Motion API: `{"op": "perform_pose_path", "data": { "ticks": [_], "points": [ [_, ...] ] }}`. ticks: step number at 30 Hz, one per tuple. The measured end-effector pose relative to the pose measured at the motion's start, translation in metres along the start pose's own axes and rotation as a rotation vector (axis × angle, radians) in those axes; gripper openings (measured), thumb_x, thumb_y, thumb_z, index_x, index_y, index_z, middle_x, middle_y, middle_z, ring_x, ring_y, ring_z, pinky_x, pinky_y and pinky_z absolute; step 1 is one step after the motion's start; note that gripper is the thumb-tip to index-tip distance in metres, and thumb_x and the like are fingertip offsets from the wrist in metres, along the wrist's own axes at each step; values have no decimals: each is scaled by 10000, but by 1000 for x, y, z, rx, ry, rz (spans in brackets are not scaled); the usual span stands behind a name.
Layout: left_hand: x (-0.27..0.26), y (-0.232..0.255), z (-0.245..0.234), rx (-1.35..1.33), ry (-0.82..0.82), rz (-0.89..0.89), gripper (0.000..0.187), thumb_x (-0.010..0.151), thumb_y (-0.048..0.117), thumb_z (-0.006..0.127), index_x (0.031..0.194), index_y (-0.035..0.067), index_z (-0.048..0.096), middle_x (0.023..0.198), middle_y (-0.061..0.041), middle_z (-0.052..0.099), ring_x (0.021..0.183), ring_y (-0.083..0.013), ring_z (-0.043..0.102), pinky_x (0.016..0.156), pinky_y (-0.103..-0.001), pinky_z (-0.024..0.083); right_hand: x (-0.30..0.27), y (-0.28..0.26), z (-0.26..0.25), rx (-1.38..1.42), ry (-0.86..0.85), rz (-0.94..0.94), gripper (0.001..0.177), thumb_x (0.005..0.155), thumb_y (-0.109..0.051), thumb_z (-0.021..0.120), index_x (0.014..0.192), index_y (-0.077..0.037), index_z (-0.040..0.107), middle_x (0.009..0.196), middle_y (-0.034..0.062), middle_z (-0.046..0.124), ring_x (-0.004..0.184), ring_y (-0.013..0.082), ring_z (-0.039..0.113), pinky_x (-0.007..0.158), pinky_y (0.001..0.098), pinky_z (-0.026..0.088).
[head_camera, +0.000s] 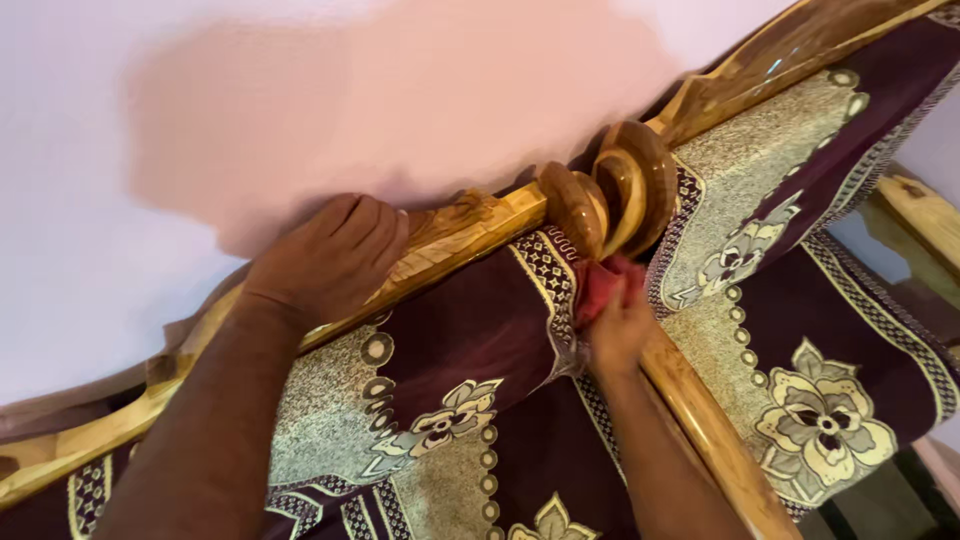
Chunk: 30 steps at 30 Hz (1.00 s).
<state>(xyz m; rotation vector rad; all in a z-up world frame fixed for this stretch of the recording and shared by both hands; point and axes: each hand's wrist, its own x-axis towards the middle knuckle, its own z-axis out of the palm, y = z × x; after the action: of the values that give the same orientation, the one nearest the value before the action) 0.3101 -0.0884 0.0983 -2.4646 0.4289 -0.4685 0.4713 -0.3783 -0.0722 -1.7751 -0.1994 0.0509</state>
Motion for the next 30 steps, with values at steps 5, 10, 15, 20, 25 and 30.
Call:
{"op": "perform_pose_path", "data": {
  "ticks": [5, 10, 15, 20, 25, 30],
  "points": [
    [-2, 1, -2, 6, -21, 1, 447, 885, 272, 538, 1195, -22, 670, 1082, -99, 697, 1049, -242, 622, 983, -364, 492, 33, -75, 14, 507, -251, -270, 331, 998, -126, 547, 1318, -58, 491, 1265, 50, 603, 1185, 194, 648, 1010, 369, 584],
    [-1, -1, -1, 13, -12, 13, 426, 888, 267, 546, 1170, -23, 680, 1040, -81, 700, 1013, -234, 628, 947, -359, 501, 92, -136, 56, -866, -379, -536, 246, 882, -249, 750, 1056, -75, 752, 1079, 170, 720, 1010, 393, 689, 906, 511, 550],
    [0, -1, -1, 62, -61, 46, 424, 913, 282, 543, 1175, -24, 677, 1032, -91, 707, 992, -230, 637, 936, -357, 517, 104, -144, 79, -937, -443, -444, 249, 803, -231, 725, 1042, -183, 777, 1066, 173, 697, 943, 417, 671, 793, 529, 542],
    [2, -1, -2, 91, -118, 69, 435, 915, 267, 544, 1217, -25, 659, 1070, -100, 711, 1009, -234, 643, 945, -355, 520, 85, -117, 68, -813, -251, -572, 245, 892, -214, 725, 1121, -129, 737, 1159, 126, 695, 1098, 382, 634, 913, 488, 527],
    [0, -1, -6, 72, -112, 59, 454, 911, 297, 533, 1205, -26, 652, 1073, -111, 714, 1015, -251, 649, 957, -369, 523, 48, -74, 40, -376, 11, -742, 331, 968, -184, 728, 1262, -42, 670, 1346, 152, 644, 1245, 356, 615, 1076, 416, 497],
    [2, -2, -3, 126, -115, 104, 450, 926, 300, 515, 1213, -18, 653, 1056, -112, 715, 987, -249, 653, 929, -367, 527, 30, 27, 23, -64, -19, -545, 482, 1051, -174, 640, 1459, 56, 525, 1427, 160, 585, 1319, 281, 592, 1110, 389, 477]
  ]
}}
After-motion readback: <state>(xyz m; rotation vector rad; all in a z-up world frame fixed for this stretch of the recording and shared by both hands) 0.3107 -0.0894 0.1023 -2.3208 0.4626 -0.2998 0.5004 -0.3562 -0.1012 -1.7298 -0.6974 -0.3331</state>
